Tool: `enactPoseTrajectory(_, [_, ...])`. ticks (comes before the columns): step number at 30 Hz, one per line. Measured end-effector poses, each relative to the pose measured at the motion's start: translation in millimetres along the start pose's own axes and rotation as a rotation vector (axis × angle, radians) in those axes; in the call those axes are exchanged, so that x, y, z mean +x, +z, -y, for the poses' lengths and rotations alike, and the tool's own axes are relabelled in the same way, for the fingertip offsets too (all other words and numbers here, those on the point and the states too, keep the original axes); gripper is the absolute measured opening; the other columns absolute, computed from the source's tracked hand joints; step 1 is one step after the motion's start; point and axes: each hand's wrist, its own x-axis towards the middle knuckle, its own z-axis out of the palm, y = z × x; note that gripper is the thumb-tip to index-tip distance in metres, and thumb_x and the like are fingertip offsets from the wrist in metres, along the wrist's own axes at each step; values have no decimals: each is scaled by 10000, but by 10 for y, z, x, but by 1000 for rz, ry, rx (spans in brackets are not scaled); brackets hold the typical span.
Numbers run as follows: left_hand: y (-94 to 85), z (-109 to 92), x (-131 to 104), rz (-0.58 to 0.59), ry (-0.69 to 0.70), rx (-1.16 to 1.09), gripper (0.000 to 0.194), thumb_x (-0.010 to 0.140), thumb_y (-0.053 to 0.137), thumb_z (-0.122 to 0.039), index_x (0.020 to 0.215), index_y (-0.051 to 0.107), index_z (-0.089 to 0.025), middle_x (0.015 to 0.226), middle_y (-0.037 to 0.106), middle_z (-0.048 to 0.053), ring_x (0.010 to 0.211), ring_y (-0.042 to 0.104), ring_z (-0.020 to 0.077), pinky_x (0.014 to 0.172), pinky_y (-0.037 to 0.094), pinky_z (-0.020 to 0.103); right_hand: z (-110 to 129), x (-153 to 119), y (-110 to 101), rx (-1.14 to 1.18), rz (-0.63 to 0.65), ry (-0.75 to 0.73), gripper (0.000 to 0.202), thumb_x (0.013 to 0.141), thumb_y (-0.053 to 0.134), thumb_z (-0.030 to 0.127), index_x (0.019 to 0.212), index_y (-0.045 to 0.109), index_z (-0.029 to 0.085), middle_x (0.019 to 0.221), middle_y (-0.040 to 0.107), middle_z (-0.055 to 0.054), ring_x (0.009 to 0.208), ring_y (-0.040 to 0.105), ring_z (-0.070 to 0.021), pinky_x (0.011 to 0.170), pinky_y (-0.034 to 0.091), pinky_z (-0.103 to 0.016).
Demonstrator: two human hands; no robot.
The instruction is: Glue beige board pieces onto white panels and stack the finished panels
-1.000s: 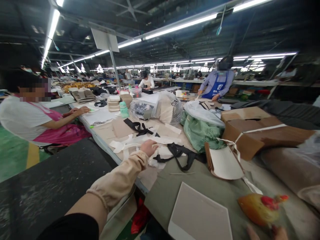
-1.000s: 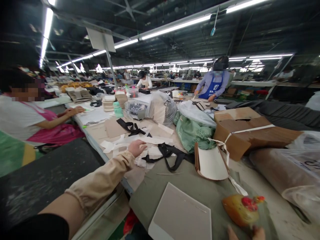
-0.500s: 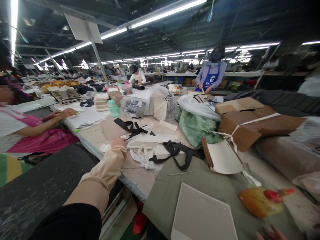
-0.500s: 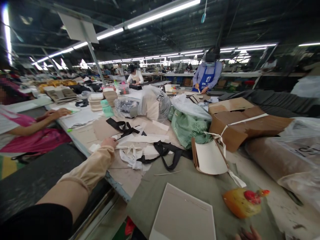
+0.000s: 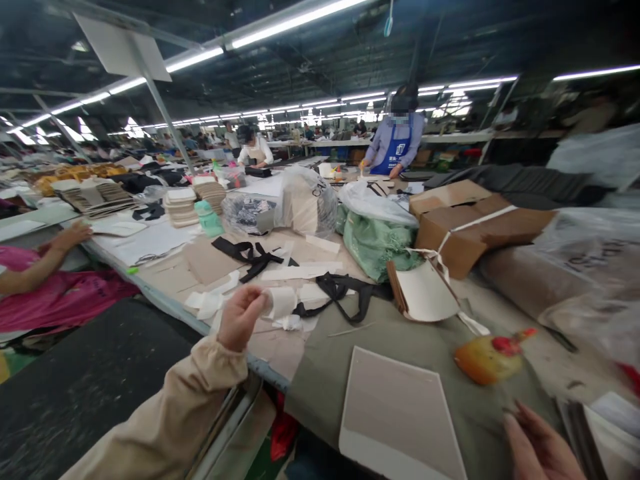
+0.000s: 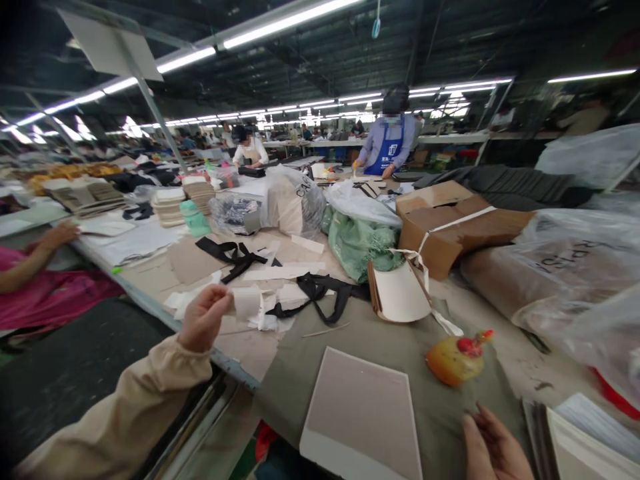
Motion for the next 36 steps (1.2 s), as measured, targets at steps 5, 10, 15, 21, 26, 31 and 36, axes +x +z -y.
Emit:
enactPoseTrajectory(5, [417,-640,-726,78,392,-228,188,772,556,-76,922,542,-188,1137,622,102,1081,572,263,923,457,485,679,-423,-8,324,196,-55,536,770,606,486,1227,509,224,1151,572,-105,1038,542,-261,960,377,-462])
enactPoseTrajectory(10, [855,-985,-1050,158,702,-97,271,719,580,-9,909,556,-201,1191,576,58,1147,523,278,987,368,590,1089,-839,141,654,973,145,576,851,499,518,1343,383,240,1253,516,-117,1171,460,-241,987,353,-438])
enactPoseTrajectory(15, [1009,-1066,-1248,338,892,-8,307,712,623,-49,960,581,-225,1147,593,50,1182,479,300,1007,309,627,1165,-1070,244,719,1140,292,442,801,613,450,1155,531,199,1019,594,-51,836,565,-143,782,456,-286])
enactPoseTrajectory(21, [917,-1086,-1300,671,439,-358,514,825,532,-377,1295,408,-210,1384,384,157,1293,324,338,1030,283,575,1066,-927,38,396,1093,146,277,777,628,402,864,583,144,715,507,25,608,418,-84,536,333,-186])
enactPoseTrajectory(26, [1015,-1139,-1218,1043,108,-353,482,809,540,-449,1198,527,-165,1088,616,115,991,579,242,853,461,348,1205,-805,-57,136,1190,-92,146,778,594,283,816,612,144,732,531,31,697,463,-111,618,347,-199])
enactPoseTrajectory(31, [1165,-1009,-1191,976,-91,-72,243,785,572,-359,667,609,-150,564,554,-17,564,508,113,543,386,211,1217,-606,11,-116,1033,-189,140,753,577,270,833,622,165,732,583,26,702,523,-141,628,384,-217])
enactPoseTrajectory(36, [1276,-804,-1065,736,-32,161,157,754,597,-308,677,607,-171,684,612,1,672,552,138,639,399,237,1015,-325,164,-338,655,-247,243,800,511,314,987,606,192,925,647,-26,864,583,-202,774,416,-291])
